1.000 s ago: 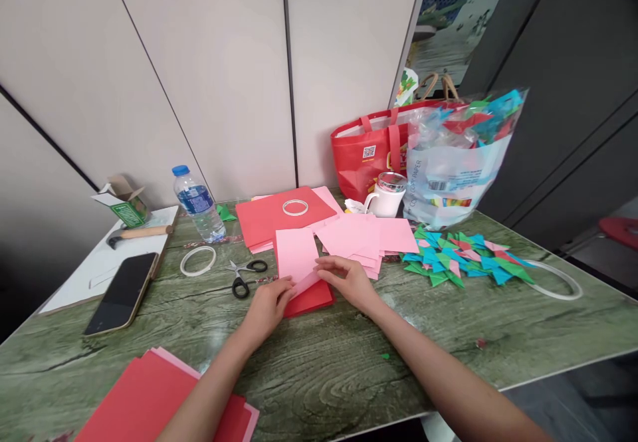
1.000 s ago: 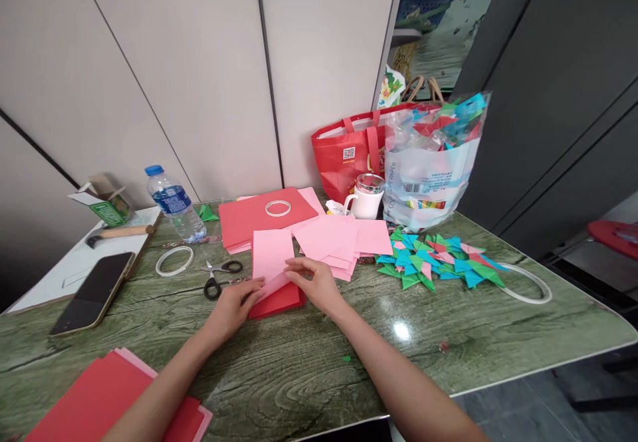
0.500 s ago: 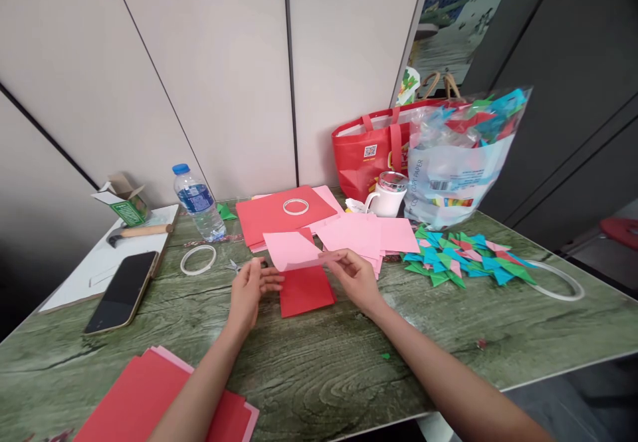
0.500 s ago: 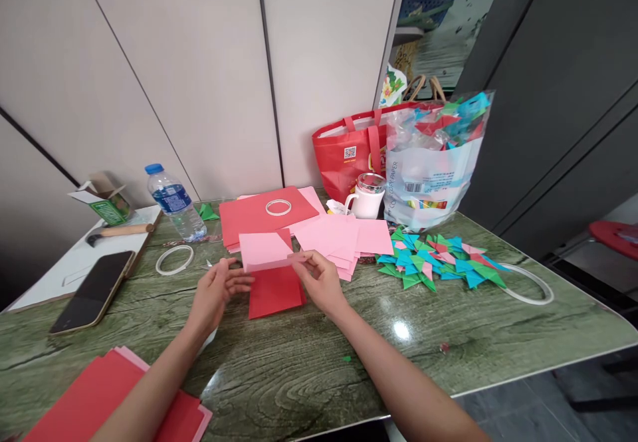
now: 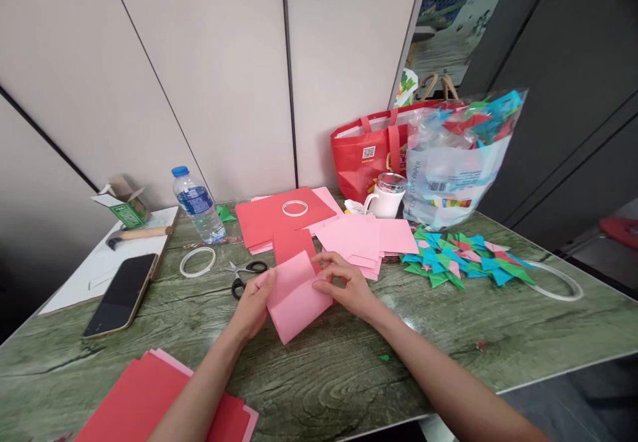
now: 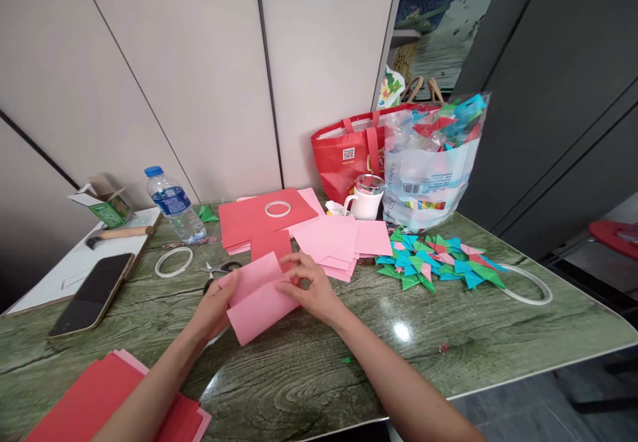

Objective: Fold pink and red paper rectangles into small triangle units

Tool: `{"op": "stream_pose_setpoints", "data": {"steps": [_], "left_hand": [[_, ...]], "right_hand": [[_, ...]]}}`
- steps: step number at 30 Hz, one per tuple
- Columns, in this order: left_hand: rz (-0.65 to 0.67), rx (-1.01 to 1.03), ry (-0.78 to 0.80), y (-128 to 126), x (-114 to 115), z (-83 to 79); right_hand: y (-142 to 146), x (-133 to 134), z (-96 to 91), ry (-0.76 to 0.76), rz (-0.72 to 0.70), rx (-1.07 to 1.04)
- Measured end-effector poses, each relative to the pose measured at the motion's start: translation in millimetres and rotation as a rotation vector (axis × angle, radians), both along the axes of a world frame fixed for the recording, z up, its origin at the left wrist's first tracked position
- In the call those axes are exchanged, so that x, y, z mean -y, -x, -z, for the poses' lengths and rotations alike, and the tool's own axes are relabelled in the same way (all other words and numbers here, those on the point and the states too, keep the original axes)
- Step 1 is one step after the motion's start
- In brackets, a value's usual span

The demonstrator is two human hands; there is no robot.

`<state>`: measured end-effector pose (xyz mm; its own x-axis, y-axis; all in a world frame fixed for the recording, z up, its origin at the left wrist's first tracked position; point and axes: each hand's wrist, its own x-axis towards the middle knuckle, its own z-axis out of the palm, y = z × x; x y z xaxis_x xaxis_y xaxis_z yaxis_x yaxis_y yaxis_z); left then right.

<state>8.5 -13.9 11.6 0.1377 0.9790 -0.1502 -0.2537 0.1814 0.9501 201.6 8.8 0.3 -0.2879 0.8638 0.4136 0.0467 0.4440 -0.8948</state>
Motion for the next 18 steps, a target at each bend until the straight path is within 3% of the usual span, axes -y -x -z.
{"op": "stream_pose_setpoints", "data": {"steps": [8,13,18], "left_hand": [[0.111,-0.083,-0.037,-5.8,3.8,9.1],[0.042,-0.112,-0.168,-3.1,3.0,5.0],[0.031,-0.249,-0.173,-0.2,1.2,3.7]], "right_hand": [[2.7,-2.8,10.1,0.229,0.128,-0.113],[2.8,-2.5,8.9,0.234,0.164,-0.148],[3.0,-3.9,11.6,0.215,0.158,-0.108]]}}
